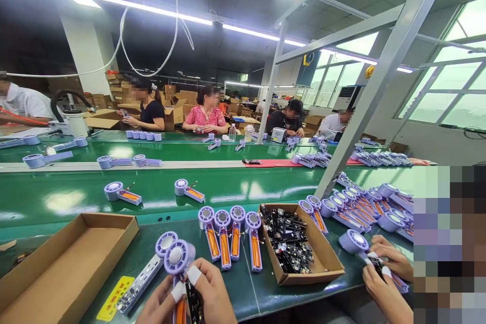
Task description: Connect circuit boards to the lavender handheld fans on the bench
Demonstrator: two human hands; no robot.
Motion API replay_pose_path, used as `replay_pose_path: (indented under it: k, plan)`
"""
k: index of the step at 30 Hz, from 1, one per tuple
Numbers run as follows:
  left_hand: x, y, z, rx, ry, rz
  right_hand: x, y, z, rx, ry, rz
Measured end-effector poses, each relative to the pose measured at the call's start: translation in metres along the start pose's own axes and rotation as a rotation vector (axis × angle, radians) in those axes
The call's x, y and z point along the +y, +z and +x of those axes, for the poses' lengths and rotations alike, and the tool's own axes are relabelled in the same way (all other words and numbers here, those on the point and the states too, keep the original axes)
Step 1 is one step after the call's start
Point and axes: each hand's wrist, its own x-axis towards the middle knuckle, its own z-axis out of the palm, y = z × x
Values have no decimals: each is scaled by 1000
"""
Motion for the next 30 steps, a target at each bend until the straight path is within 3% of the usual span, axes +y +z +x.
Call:
replay_pose_path:
  k: [3,7,10,16,23,25,30]
  plan:
    - [3,7,-2,-7,-40,-98,-3,-6,-2,-2,-13,14]
    - [13,18,-9,-35,115,69,-20,-13,-9,36,-109,-144]
    - [22,24,-16,1,166,181,-34,-11,-15,76,-79,-227]
    - [28,24,-30,-55,263,389,-37,-5,-22,108,102,74]
    - [30,13,-32,-115,325,574,-31,-7,-22,136,193,341]
    - [32,10,-31,-102,341,575,-32,-7,-22,131,183,284]
    - [33,9,-30,-82,349,529,-31,-10,-19,118,62,-127]
